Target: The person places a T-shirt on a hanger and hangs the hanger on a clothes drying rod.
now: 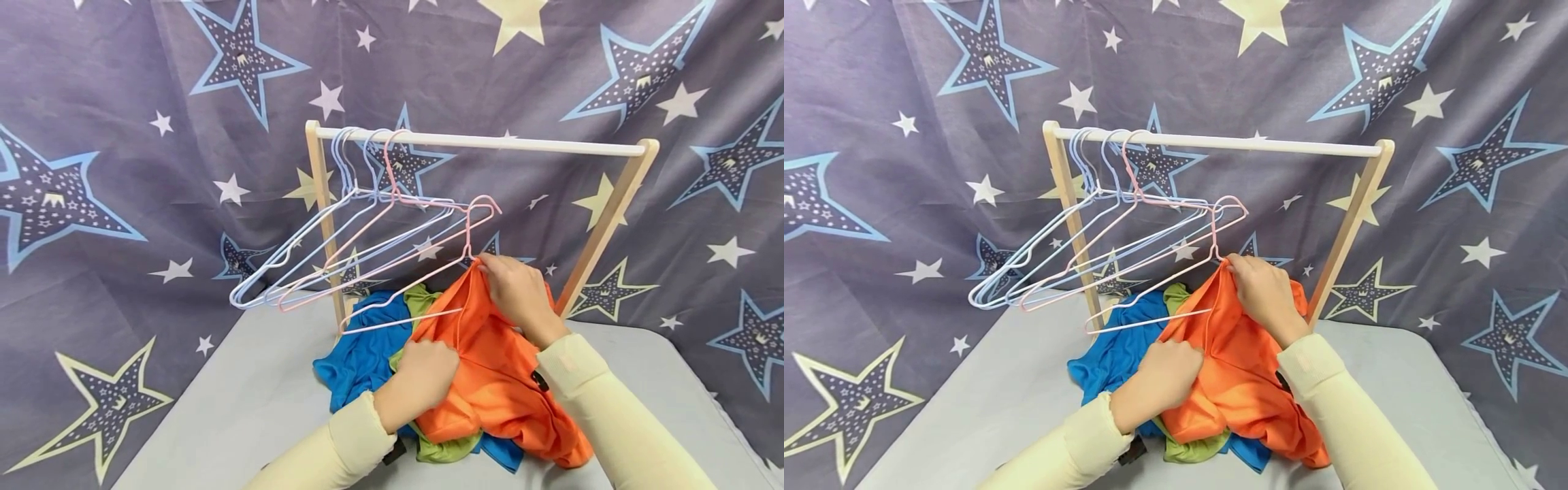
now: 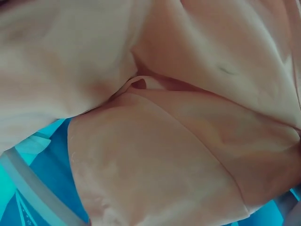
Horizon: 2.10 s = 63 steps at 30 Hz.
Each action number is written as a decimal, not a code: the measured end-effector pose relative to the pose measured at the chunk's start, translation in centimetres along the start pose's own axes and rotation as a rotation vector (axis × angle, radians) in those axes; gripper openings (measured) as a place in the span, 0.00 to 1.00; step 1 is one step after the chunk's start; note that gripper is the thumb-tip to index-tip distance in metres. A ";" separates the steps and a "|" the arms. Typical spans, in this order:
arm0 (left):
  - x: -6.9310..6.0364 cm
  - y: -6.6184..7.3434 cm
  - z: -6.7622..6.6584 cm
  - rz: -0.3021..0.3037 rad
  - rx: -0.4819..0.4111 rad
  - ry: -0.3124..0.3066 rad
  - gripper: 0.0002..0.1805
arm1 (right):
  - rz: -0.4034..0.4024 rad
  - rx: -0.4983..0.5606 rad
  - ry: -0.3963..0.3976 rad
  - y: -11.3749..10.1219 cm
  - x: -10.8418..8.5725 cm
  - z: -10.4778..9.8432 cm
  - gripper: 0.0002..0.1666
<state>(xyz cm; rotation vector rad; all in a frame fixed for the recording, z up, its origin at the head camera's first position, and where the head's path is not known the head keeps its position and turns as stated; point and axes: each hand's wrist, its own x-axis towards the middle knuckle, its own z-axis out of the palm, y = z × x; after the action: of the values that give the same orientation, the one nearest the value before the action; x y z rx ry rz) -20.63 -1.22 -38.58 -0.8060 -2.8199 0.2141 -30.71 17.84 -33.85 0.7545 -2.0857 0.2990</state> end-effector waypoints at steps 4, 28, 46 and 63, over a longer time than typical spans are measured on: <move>-0.7 -1.3 -0.1 0.013 0.000 0.032 0.10 | 0.028 -0.023 0.006 0.3 -0.3 0.0 0.10; -4.2 -8.1 -2.5 0.285 -0.204 0.580 0.05 | 0.160 -0.059 0.058 2.0 -1.0 -1.0 0.10; -5.3 -12.6 -5.2 0.264 -0.448 0.676 0.09 | 0.225 -0.069 0.080 3.1 -0.9 -1.8 0.10; -4.4 -14.3 -8.5 0.303 -0.469 0.750 0.09 | 0.158 -0.025 0.098 3.0 -0.6 -2.8 0.11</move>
<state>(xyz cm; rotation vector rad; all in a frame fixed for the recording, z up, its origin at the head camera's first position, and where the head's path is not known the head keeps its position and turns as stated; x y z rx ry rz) -22.23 -14.85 -28.29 -1.1118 -2.0396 -0.6054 -30.42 21.75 -32.50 0.5496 -2.0556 0.3882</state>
